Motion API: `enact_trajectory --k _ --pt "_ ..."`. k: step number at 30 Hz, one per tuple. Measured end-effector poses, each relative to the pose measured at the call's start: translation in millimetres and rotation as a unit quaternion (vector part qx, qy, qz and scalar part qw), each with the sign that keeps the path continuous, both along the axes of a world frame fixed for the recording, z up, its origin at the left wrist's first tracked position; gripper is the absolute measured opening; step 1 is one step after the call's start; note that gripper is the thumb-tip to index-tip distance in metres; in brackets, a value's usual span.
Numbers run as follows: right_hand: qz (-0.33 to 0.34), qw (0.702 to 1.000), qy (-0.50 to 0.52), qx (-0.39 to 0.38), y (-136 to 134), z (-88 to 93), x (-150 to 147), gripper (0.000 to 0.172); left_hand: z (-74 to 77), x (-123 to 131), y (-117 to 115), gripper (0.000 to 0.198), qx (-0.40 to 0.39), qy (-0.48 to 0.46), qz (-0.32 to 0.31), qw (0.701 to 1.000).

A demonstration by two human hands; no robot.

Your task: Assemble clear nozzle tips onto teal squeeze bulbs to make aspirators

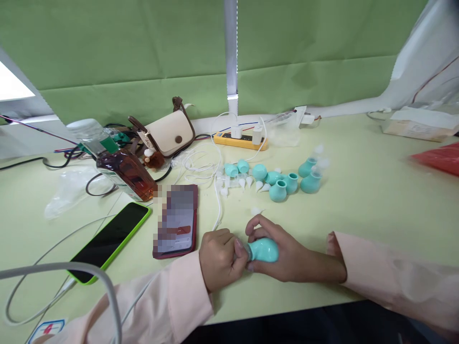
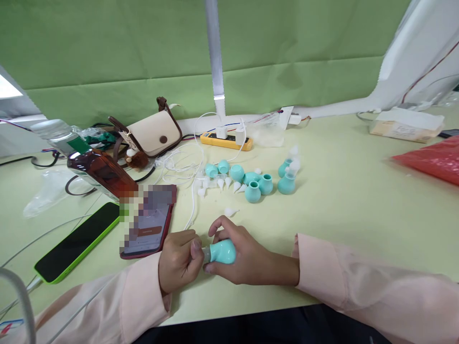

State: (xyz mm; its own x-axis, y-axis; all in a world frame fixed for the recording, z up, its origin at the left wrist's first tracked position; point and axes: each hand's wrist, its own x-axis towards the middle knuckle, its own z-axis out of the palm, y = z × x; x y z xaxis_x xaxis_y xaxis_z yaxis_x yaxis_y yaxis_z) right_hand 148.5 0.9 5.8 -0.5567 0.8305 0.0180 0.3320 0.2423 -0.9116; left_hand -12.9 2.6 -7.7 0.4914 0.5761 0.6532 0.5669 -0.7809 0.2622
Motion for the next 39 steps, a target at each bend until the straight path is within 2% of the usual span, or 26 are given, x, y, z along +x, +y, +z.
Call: enact_trajectory --k 5,8,10,14,16,19,23,27,30,34,37,39 --pt "0.049 0.987 0.066 -0.141 7 7.0 3 0.043 4.8 -2 4 0.03 0.036 0.009 -0.002 0.999" --pt "0.093 0.958 0.106 -0.248 12 8.9 4 0.043 6.5 -4 6 0.03 0.054 0.012 -0.019 0.998" --pt "0.11 0.933 0.159 -0.303 15 6.3 4 0.039 5.9 -5 7 0.03 0.04 0.005 -0.026 0.999" --pt "0.083 0.906 0.238 -0.341 17 -0.4 2 0.025 2.1 -5 7 0.029 0.004 -0.036 -0.036 0.999" --pt "0.056 0.91 0.204 -0.356 16 -0.4 2 0.026 0.8 -6 7 0.028 0.013 -0.043 -0.042 0.998" --pt "0.038 0.921 0.132 -0.365 13 1.3 1 0.037 0.8 -7 7 0.027 0.027 -0.028 -0.044 0.998" --pt "-0.03 0.95 0.093 -0.297 7 -1.2 -2 0.041 2.7 -4 5 0.029 0.008 -0.014 -0.027 1.0" --pt "-0.069 0.981 0.079 -0.165 2 -1.1 -4 0.043 5.2 2 -1 0.035 -0.072 -0.019 0.041 0.996" --pt "-0.078 0.996 0.026 -0.042 -1 8.0 -3 0.039 6.3 6 -4 0.037 -0.128 -0.03 0.078 0.988" --pt "-0.048 0.993 -0.063 0.082 0 18.8 0 0.034 5.7 10 -6 0.037 -0.227 -0.048 0.124 0.965" --pt "-0.017 0.979 -0.115 0.167 1 15.5 2 0.031 5.3 12 -6 0.038 -0.3 -0.075 0.147 0.939" --pt "0.005 0.959 -0.149 0.242 2 10.2 3 0.029 5.9 13 -5 0.038 -0.34 -0.095 0.144 0.924"
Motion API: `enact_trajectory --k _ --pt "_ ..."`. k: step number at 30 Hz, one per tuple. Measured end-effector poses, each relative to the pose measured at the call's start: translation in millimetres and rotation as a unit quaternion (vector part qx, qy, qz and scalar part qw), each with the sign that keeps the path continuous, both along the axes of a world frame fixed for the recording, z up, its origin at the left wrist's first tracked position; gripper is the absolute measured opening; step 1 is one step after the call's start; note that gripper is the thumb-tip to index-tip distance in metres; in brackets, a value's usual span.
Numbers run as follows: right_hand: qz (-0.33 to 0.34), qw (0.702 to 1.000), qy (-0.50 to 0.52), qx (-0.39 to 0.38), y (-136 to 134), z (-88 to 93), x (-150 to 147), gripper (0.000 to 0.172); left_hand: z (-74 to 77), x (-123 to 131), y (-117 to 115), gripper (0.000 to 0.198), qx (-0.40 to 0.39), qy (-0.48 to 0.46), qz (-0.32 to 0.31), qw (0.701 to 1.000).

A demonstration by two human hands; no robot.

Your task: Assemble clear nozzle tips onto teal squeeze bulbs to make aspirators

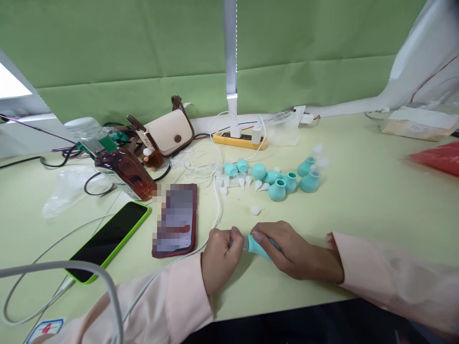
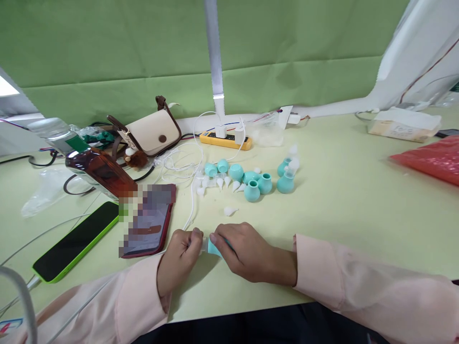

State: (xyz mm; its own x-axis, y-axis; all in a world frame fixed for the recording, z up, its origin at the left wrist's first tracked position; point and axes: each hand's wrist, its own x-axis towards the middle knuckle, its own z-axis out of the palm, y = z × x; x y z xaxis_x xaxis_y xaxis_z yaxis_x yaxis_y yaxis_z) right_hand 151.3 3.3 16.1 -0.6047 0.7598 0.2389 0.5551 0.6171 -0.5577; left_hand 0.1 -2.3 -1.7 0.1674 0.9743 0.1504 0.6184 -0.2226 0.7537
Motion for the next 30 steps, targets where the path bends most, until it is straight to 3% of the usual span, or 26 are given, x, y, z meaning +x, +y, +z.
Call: enact_trajectory --k 4,6,8,13,20,24,27,30 --pt "0.028 0.984 -0.063 0.165 0 -6.9 2 0.033 1.2 1 -1 0.037 -0.048 -0.039 -0.001 0.998" --pt "0.036 0.978 -0.076 0.192 0 -6.4 3 0.034 0.4 1 -2 0.037 -0.039 -0.038 0.001 0.999" --pt "0.042 0.985 -0.063 0.155 0 -4.4 2 0.032 -1.3 0 -3 0.038 0.004 -0.019 0.001 1.0" --pt "0.017 0.998 0.033 -0.047 1 -1.0 -2 0.032 -4.8 -5 0 0.037 0.153 0.021 -0.079 0.985" --pt "-0.029 0.965 0.144 -0.217 0 -1.0 -2 0.036 2.0 -9 -2 0.033 0.187 -0.019 -0.141 0.972" --pt "-0.033 0.951 0.207 -0.227 0 -0.2 0 0.03 4.3 -9 -6 0.022 0.119 -0.112 -0.123 0.979" --pt "-0.048 0.96 0.209 -0.182 1 -1.6 2 0.026 1.9 -10 -7 0.008 0.08 -0.197 -0.099 0.972" --pt "-0.025 0.974 0.197 -0.108 1 -4.3 5 0.021 -0.6 -13 -6 0.009 0.083 -0.217 -0.099 0.968"
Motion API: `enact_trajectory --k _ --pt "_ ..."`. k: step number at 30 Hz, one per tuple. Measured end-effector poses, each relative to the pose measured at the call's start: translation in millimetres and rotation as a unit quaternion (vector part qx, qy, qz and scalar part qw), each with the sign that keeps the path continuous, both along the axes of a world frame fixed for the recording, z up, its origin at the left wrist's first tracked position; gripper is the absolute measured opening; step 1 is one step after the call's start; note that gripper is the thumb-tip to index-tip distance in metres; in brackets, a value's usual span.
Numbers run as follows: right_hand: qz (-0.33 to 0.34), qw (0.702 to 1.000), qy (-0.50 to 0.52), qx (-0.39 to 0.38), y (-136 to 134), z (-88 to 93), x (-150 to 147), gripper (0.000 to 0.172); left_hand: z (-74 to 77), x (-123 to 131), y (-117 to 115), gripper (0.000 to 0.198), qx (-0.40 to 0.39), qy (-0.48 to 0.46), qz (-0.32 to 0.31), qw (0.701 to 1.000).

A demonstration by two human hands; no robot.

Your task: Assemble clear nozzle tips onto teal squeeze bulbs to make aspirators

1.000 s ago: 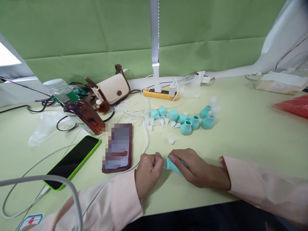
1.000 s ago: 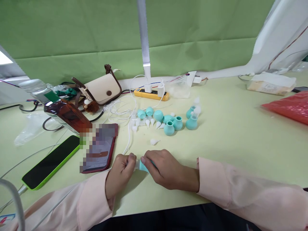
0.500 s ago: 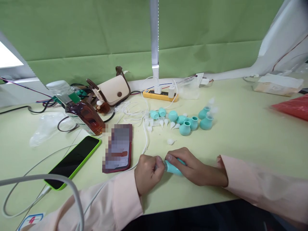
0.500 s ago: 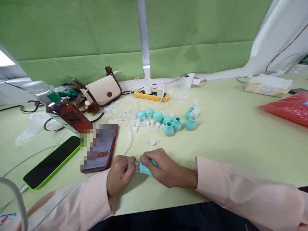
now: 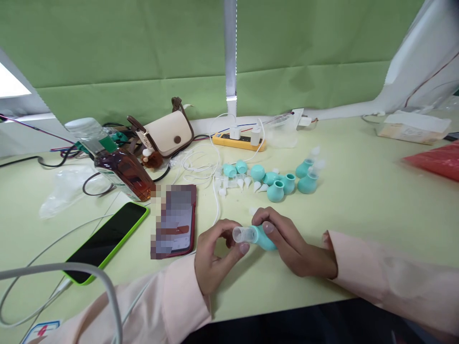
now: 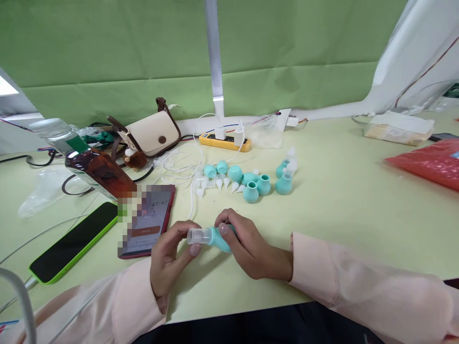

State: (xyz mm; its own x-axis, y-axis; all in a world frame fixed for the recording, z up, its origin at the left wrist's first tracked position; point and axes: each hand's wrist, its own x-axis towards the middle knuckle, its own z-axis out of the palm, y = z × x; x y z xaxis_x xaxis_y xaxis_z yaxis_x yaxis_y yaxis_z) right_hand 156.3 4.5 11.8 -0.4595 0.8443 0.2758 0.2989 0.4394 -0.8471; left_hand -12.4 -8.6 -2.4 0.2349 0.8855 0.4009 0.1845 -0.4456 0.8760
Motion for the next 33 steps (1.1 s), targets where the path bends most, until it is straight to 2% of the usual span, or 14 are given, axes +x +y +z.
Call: enact_trajectory --k 4,9,13,15,18,21,24,28,31,33 --pt "0.008 0.996 -0.018 0.088 1 -3.5 3 0.016 -0.1 -2 -1 0.01 0.039 0.012 -0.005 0.999" --pt "0.039 0.994 -0.007 0.104 3 -9.4 3 0.015 2.8 -2 -2 0.015 0.088 0.031 -0.018 0.995" --pt "0.088 0.98 0.031 0.175 5 -16.1 3 0.016 3.9 -3 -3 0.021 0.145 0.028 -0.061 0.987" --pt "0.101 0.978 0.03 0.182 5 -17.1 3 0.017 2.8 -3 -2 0.025 0.164 0.016 -0.07 0.984" --pt "0.11 0.983 0.0 0.148 4 -14.6 1 0.021 0.2 -1 1 0.022 0.163 -0.007 -0.061 0.985" --pt "0.099 0.981 0.002 0.167 5 -10.1 2 0.029 -1.4 0 2 0.012 0.105 -0.016 -0.03 0.994" --pt "0.021 0.975 -0.023 0.222 13 -7.4 7 0.031 -1.2 0 1 0.01 0.024 -0.03 0.009 0.999" --pt "-0.051 0.945 -0.169 0.276 28 -11.6 14 0.035 -0.5 0 0 0.014 -0.027 -0.039 0.049 0.998" --pt "-0.073 0.921 -0.267 0.276 36 -19.0 15 0.035 -0.8 1 -1 0.017 -0.056 -0.035 0.041 0.997" --pt "-0.072 0.909 -0.305 0.273 39 -22.8 15 0.029 -0.4 1 -1 0.016 -0.067 -0.006 0.038 0.997"
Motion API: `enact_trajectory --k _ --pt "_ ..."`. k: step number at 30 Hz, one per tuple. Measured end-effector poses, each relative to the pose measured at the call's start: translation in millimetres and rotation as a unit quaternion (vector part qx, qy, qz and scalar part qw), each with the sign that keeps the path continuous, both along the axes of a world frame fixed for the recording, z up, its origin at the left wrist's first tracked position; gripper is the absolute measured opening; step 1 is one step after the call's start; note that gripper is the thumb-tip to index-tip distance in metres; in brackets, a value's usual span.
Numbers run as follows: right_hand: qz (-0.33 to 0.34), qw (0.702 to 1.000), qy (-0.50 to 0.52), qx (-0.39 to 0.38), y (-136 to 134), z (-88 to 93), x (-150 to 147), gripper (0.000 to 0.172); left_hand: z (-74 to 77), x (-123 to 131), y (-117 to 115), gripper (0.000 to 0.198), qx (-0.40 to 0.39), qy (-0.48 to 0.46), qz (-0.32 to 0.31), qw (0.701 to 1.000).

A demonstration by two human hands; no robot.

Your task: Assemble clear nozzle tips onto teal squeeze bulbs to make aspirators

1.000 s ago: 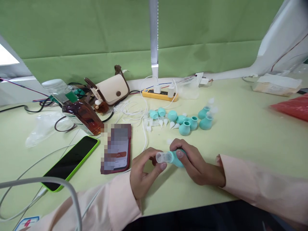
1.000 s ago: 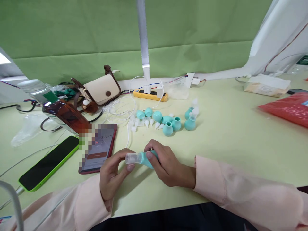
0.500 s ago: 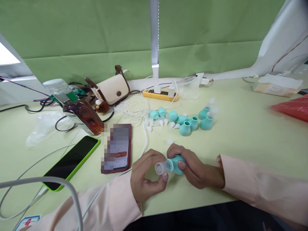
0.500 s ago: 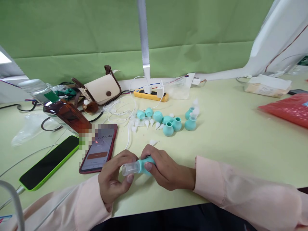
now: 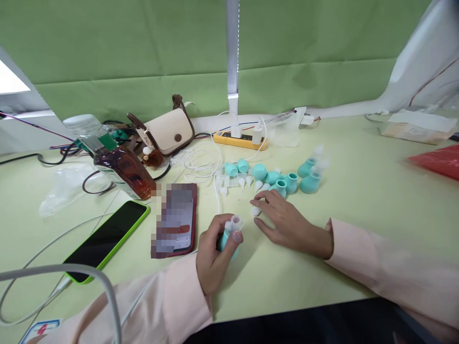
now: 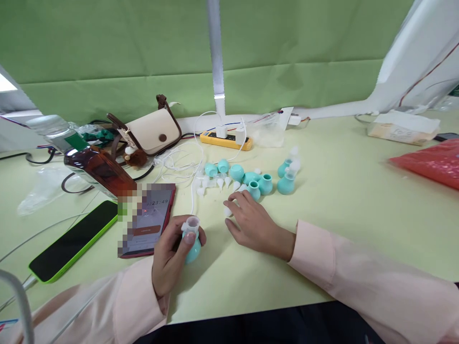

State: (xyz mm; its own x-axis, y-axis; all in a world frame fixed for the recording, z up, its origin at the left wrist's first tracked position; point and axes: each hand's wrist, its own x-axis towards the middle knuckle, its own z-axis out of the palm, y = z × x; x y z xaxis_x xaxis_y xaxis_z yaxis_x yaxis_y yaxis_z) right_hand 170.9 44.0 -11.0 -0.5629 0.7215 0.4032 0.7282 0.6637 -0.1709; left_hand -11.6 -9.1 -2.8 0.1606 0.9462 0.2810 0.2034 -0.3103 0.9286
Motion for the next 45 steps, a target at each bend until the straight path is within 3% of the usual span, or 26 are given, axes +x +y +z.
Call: enact_trajectory --k 5,9,13,16,27,34,40,45 --pt "0.031 0.999 0.0 -0.009 -1 1.7 0 0.02 5.2 0 2 0.013 -0.001 0.092 -0.008 0.996" --pt "0.076 0.988 0.125 -0.048 -10 8.9 1 0.022 7.8 2 5 0.011 0.001 0.143 -0.013 0.99" --pt "0.099 0.943 0.278 -0.151 -15 14.6 4 0.022 6.2 3 7 0.012 0.014 0.162 -0.019 0.987" --pt "0.096 0.907 0.323 -0.254 -13 18.0 8 0.022 5.0 2 8 0.013 0.019 0.171 -0.027 0.985" --pt "0.208 0.87 0.248 -0.372 -4 23.6 15 0.023 7.9 0 7 0.015 0.053 0.216 -0.084 0.971" --pt "0.227 0.881 0.211 -0.357 -5 28.7 16 0.023 4.4 -2 6 0.017 0.1 0.239 -0.116 0.959" --pt "0.252 0.899 0.156 -0.321 -7 34.8 18 0.021 1.2 0 3 0.016 0.165 0.271 -0.104 0.942" --pt "0.245 0.898 0.15 -0.333 -10 33.4 16 0.022 0.7 2 2 0.01 0.169 0.243 -0.061 0.953"
